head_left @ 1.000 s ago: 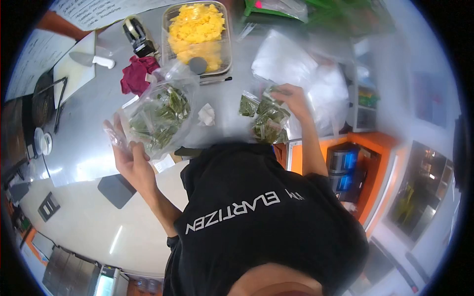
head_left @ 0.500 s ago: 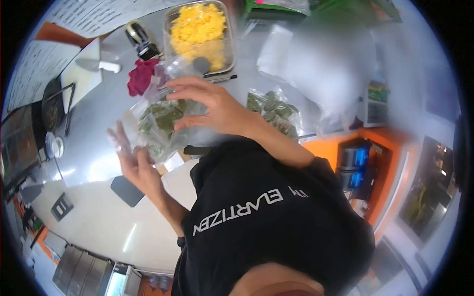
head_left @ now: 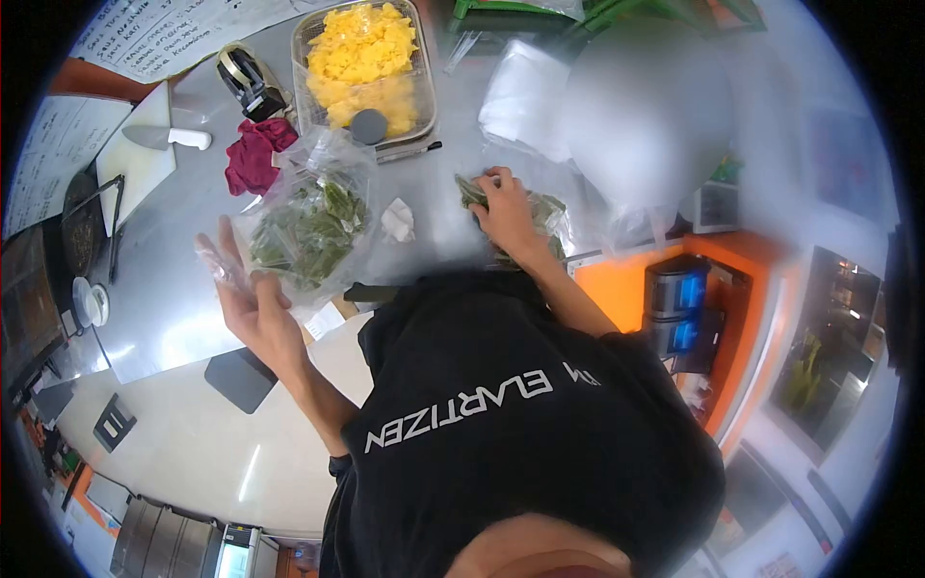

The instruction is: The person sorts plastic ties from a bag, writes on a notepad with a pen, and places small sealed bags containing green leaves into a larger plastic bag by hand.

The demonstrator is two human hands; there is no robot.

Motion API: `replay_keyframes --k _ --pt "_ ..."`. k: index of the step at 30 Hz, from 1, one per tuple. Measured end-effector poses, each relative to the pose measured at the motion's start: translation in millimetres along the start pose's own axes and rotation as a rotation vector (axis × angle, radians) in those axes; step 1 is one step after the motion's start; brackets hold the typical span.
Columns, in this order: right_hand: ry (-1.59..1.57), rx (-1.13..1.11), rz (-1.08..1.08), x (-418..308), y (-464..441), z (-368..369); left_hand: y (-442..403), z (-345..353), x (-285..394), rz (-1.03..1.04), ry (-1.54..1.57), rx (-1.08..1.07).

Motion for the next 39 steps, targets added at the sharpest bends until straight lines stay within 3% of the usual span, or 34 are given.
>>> replay_keyframes --k 4,7,10,12,16,17,18,22,24,28,31,34,39 --pt "-0.249 -0.004 -0.106 -7.2 0.8 22.4 2.4 -8.7 -3.7 0.003 0.039 0.003" --pt "-0.487 0.064 0.045 -10.5 -8.2 16.1 5.0 -9.9 -0.6 0.000 -0.012 0.040" --pt "-1.102 0.086 0.419 -52.0 -29.5 -42.0 6.3 -15.7 -3.1 0.000 -0.019 0.036" --pt "-1.222 0.284 0.189 -111.3 -42.0 -97.5 8.6 -12.0 -1.1 -0.013 -0.008 0.058" --pt "-1.192 0.176 -0.650 -172.8 -65.8 -98.2 8.5 -6.9 1.0 0.026 -0.001 0.023" --pt "-1.022 0.110 -0.643 -188.6 -68.0 -94.1 8.6 -4.0 -0.2 0.046 0.009 0.009" --pt "-0.854 0.044 -0.623 -194.9 -65.4 -93.7 10.6 -2.3 6.7 0.043 -0.015 0.018" --pt "-1.108 0.006 -0.302 -156.8 -41.2 -104.5 13.0 -8.5 1.7 0.057 -0.026 0.077" --pt "-1.026 -0.033 -0.096 -97.7 -26.8 -101.8 10.9 -12.1 -3.9 0.036 -0.041 0.112" --pt "-0.428 -0.078 0.277 29.5 32.8 -90.2 6.5 -11.8 -7.6 0.046 -0.063 0.136" --pt "-0.234 -0.182 0.339 47.4 81.0 -93.1 0.1 -7.5 -8.3 0.073 -0.053 0.105" --pt "-0.117 -0.073 0.491 57.8 116.3 -56.5 -1.9 0.7 -3.8 0.084 -0.084 0.063" --pt "-0.251 0.133 0.378 62.0 115.2 -19.7 -3.4 4.8 -6.5 0.066 -0.038 0.040"
Point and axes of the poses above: each hand's wrist, its own y-axis away from the middle knuckle, its own z-axis out of the palm, x = y × z, the point moved 1 cm from there along -y, towards the middle knuckle
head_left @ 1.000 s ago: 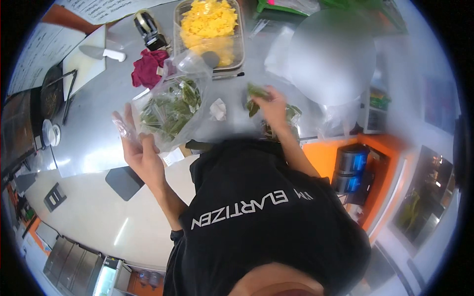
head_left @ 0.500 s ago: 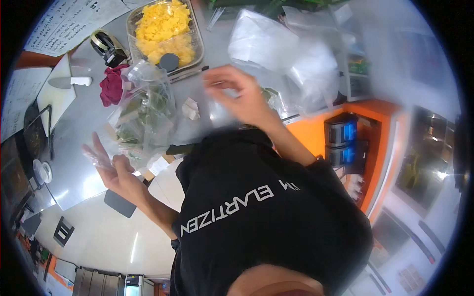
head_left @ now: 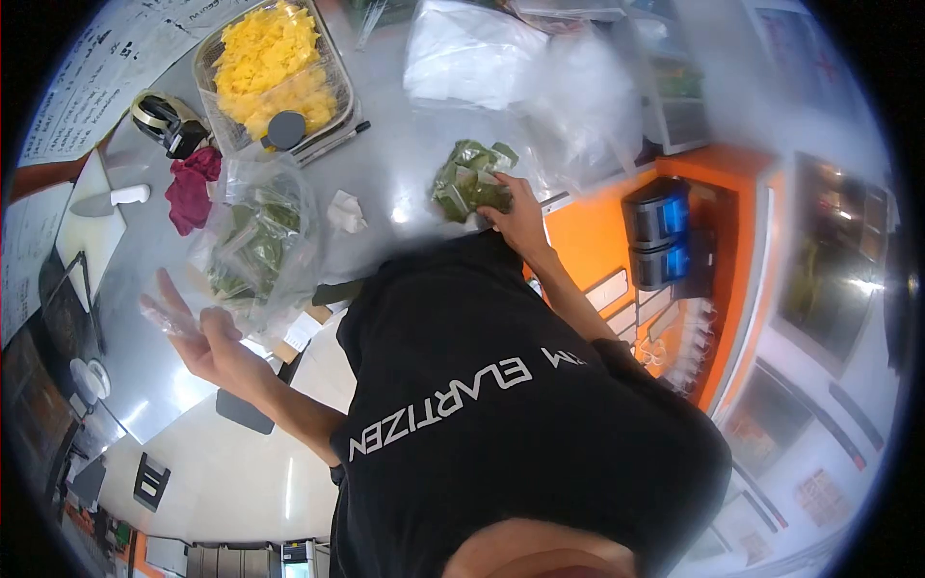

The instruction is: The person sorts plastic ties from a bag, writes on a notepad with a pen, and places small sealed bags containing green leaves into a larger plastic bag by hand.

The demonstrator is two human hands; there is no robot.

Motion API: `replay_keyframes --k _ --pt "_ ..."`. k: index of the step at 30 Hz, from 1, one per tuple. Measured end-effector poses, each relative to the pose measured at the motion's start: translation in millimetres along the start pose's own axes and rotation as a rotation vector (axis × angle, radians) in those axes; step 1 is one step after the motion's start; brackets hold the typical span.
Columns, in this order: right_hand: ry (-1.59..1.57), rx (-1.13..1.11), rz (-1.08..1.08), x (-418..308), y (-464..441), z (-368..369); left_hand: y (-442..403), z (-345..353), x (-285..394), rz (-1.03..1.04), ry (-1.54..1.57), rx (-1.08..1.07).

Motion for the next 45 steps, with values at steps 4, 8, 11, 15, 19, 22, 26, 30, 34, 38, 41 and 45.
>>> replay_keyframes --k 4,8,11,15,19,22,26,30,34,38,41,45 --pt "-0.208 0.031 0.057 -14.7 -32.5 38.1 -3.0 -2.2 -4.2 0.012 0.001 -0.039" --pt "-0.494 -0.092 0.080 -12.9 -62.7 54.2 -2.8 -3.2 2.3 0.017 -0.007 -0.023" --pt "-0.539 -0.182 0.133 -28.5 -69.9 19.5 -1.0 -6.0 5.6 0.008 -0.018 0.000" --pt "-0.133 -0.174 -0.117 -50.2 -58.6 12.4 0.7 -4.4 7.0 0.001 -0.017 -0.005" --pt "0.046 -0.025 -0.409 -46.5 -47.0 52.0 2.4 -1.1 5.8 -0.001 0.003 -0.004" --pt "-0.036 -0.109 -0.212 -47.5 -45.1 50.6 2.3 -1.3 5.9 -0.005 0.018 0.010" --pt "-0.341 -0.294 0.120 -48.1 -41.1 18.3 1.3 -9.6 2.9 -0.019 0.000 0.008" --pt "-0.967 -0.472 0.347 -72.9 -39.6 -24.4 1.4 -13.9 0.8 0.001 -0.005 -0.016" --pt "-0.999 -0.498 -0.176 -184.0 -47.5 -47.8 4.5 -11.6 5.2 -0.036 0.003 -0.044" --pt "-0.621 -0.531 -0.744 -286.4 -60.2 -12.2 8.3 -8.2 9.9 -0.016 -0.003 -0.057" --pt "-0.433 -0.278 -0.895 -306.1 -53.8 16.7 7.5 -18.2 1.7 0.055 0.030 -0.029" --pt "-0.568 -0.237 -0.572 -238.7 -64.9 -6.5 13.0 -24.8 -0.8 0.017 0.022 0.049"
Point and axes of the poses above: each hand's wrist, its own y-axis away from the middle knuckle, its own z-axis out of the palm, x = y × z, the point moved 1 cm from there along -y, towards the middle knuckle
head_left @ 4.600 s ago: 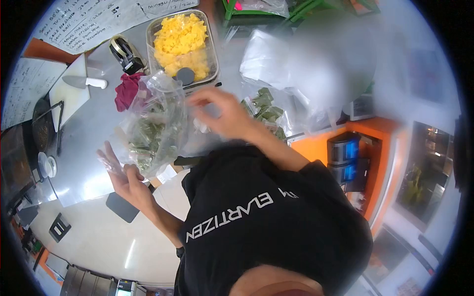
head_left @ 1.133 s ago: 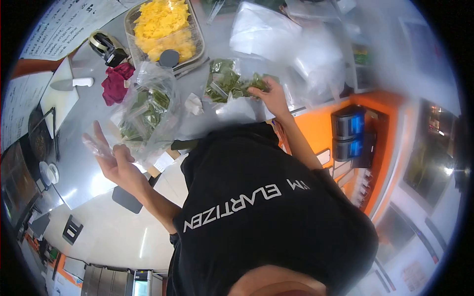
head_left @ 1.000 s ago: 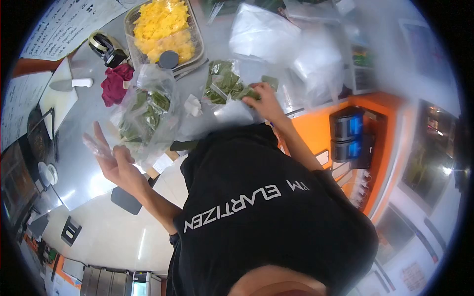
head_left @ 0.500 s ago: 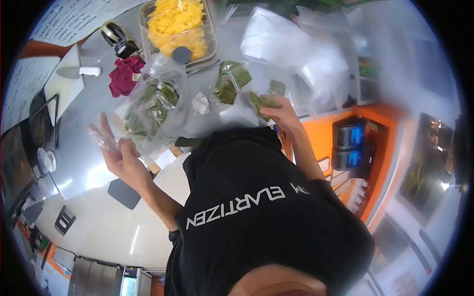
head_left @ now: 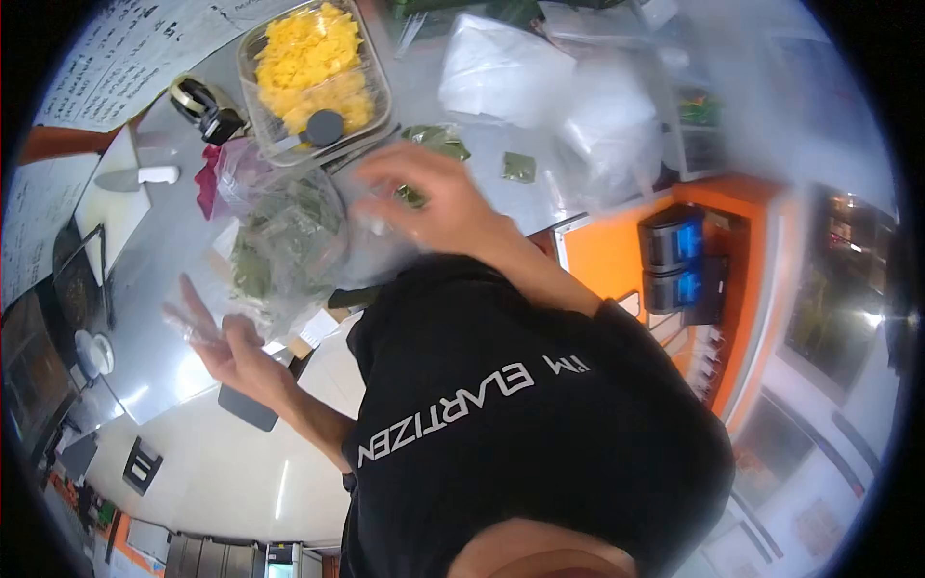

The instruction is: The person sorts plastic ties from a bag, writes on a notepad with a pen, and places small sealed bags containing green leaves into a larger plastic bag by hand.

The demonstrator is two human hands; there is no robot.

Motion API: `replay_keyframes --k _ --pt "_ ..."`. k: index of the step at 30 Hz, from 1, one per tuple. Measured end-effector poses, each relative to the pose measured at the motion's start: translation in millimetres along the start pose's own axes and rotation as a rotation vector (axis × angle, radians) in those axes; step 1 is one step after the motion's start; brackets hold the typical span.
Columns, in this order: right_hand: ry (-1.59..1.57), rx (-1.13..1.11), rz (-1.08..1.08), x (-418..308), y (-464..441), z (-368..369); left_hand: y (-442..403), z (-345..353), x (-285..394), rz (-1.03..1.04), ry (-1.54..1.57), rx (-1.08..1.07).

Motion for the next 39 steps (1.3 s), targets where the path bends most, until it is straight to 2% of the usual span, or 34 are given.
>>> replay_keyframes --k 1,3,4,6,9,13,14,17,20,23,25,27,29,33,35,38,39 --pt "-0.041 0.049 0.136 27.1 14.5 -17.5 -0.8 0.8 1.1 -0.002 -0.010 0.028" --pt "0.403 0.147 0.308 92.5 50.2 -60.7 -3.9 4.0 2.9 -0.018 -0.005 0.040" --pt "0.748 0.171 0.292 118.9 73.7 -82.3 -4.9 4.8 2.7 -0.025 -0.004 0.052" --pt "0.945 0.199 0.379 169.2 119.1 -110.6 -11.6 3.9 -4.2 -0.029 0.008 0.017" --pt "0.767 0.159 0.639 181.8 134.7 -115.2 -20.7 13.1 -3.4 -0.027 -0.011 -0.022" --pt "0.474 0.096 0.401 152.2 99.1 -92.9 -23.9 20.6 4.1 -0.023 -0.007 -0.059" --pt "0.496 0.156 0.191 152.6 87.5 -82.4 -23.7 20.1 3.3 -0.026 -0.003 -0.063" --pt "0.475 0.180 0.196 187.4 71.0 -48.6 -21.5 17.5 0.1 -0.028 0.004 -0.075" --pt "0.693 0.103 0.361 182.0 61.2 -32.2 -19.1 11.0 1.1 -0.019 0.004 -0.069" --pt "0.459 0.205 0.426 152.2 60.8 -42.7 -14.8 -2.3 -1.1 -0.022 0.012 -0.039" --pt "0.054 0.207 0.679 121.4 47.7 -54.6 -14.5 -4.0 0.3 -0.025 0.004 -0.025" --pt "-0.228 0.281 0.444 60.3 22.3 -48.0 -12.7 -3.3 2.2 -0.065 0.002 -0.015" --pt "-0.260 0.252 0.090 9.6 -4.8 -26.8 -10.5 0.9 7.6 -0.082 0.012 -0.030" --pt "0.028 -0.159 -0.327 -36.4 -50.4 36.8 -7.8 5.5 6.0 -0.034 0.029 -0.049" --pt "0.201 -0.209 -0.383 -47.6 -55.0 61.1 -7.5 3.1 7.9 -0.025 0.046 -0.044" --pt "-0.043 -0.078 -0.312 -37.2 -50.2 51.7 -6.7 -5.1 9.1 -0.042 -0.006 0.000" --pt "-0.032 -0.050 -0.230 -24.0 -45.0 41.4 -5.7 -10.6 6.8 -0.049 -0.022 0.016"
Point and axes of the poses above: each hand's wrist, its own y-axis away from the middle knuckle, its own z-axis out of the palm, x = y × z, the point moved 1 cm from there along -y, towards the middle knuckle
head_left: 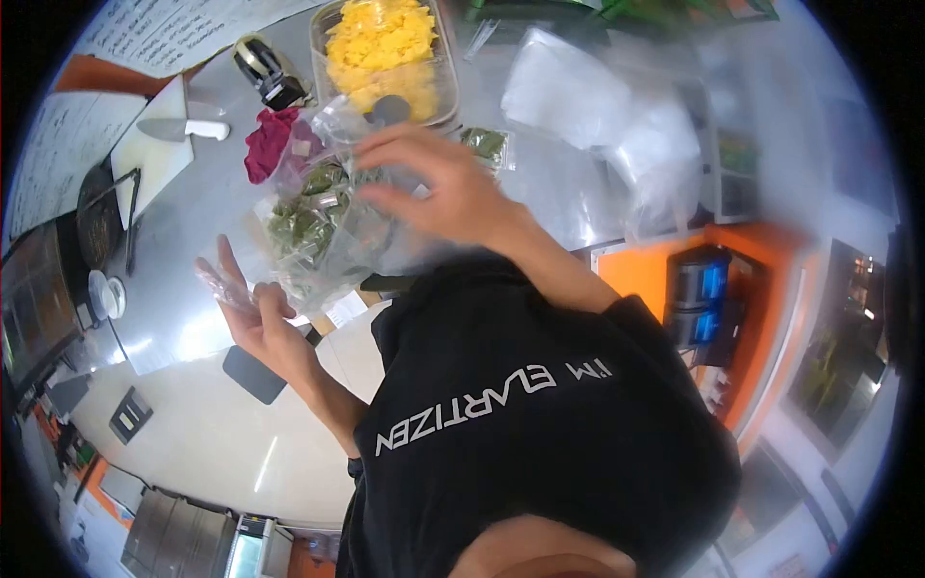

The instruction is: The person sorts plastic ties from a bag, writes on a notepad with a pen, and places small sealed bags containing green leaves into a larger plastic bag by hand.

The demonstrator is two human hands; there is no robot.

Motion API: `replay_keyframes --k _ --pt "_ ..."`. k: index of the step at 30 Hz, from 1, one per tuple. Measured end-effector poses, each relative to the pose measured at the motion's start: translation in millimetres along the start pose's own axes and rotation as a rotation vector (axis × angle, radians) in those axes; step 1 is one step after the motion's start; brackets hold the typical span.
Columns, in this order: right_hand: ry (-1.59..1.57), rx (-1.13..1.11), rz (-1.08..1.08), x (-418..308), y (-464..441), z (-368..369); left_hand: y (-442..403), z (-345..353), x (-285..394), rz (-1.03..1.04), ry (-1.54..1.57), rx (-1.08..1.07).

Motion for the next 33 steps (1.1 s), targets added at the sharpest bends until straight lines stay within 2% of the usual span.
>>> replay_keyframes --k 1,3,5,8,11,14,17,20,23,26,27,30,32,33 --pt "0.010 0.029 0.083 17.6 12.9 -15.0 -0.3 -2.7 -0.4 -0.001 -0.001 0.009" --pt "0.130 -0.043 0.491 65.0 51.9 -37.6 -2.0 -5.5 -3.4 -0.017 -0.002 0.013" --pt "0.482 -0.115 0.449 100.5 100.7 -44.5 -4.4 -3.8 -5.4 -0.020 0.006 0.001" --pt "0.679 -0.117 0.404 109.1 138.3 -35.5 -10.4 2.7 -2.4 -0.013 0.007 -0.038" --pt "0.469 -0.017 0.434 130.6 153.9 -43.0 -11.3 8.1 3.1 -0.018 -0.001 -0.053" --pt "0.412 0.032 0.460 148.0 170.0 -51.5 -11.4 13.2 3.4 -0.010 0.001 -0.080" --pt "0.323 0.045 0.586 135.5 165.5 -64.6 -8.1 15.9 0.2 0.004 -0.003 -0.076" --pt "-0.021 0.141 0.921 125.1 161.0 -75.8 -6.9 13.8 -1.5 0.002 0.029 -0.074" --pt "-0.472 0.318 1.038 120.0 158.6 -87.1 -5.6 12.2 -2.9 -0.004 0.040 -0.085" --pt "-0.949 0.545 0.906 99.1 149.4 -87.4 -5.0 8.8 -12.1 0.022 0.060 -0.091" --pt "-1.104 0.397 0.833 62.9 117.8 -85.3 -3.1 10.9 -5.8 -0.002 0.033 -0.072" --pt "-0.675 0.010 0.550 25.7 71.7 -59.8 -0.3 11.4 4.6 -0.031 0.006 -0.048" --pt "-0.406 -0.247 0.200 -5.2 22.7 -30.4 1.2 14.2 8.9 -0.025 -0.015 -0.062" --pt "-0.261 -0.282 0.107 -13.2 6.6 -13.0 2.4 14.4 10.2 -0.019 -0.015 -0.059"
Point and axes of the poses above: each hand's wrist, its own y-axis away from the middle knuckle, its own z-axis out of the palm, x = y × z, the point moved 1 cm from there along -y, towards the middle knuckle
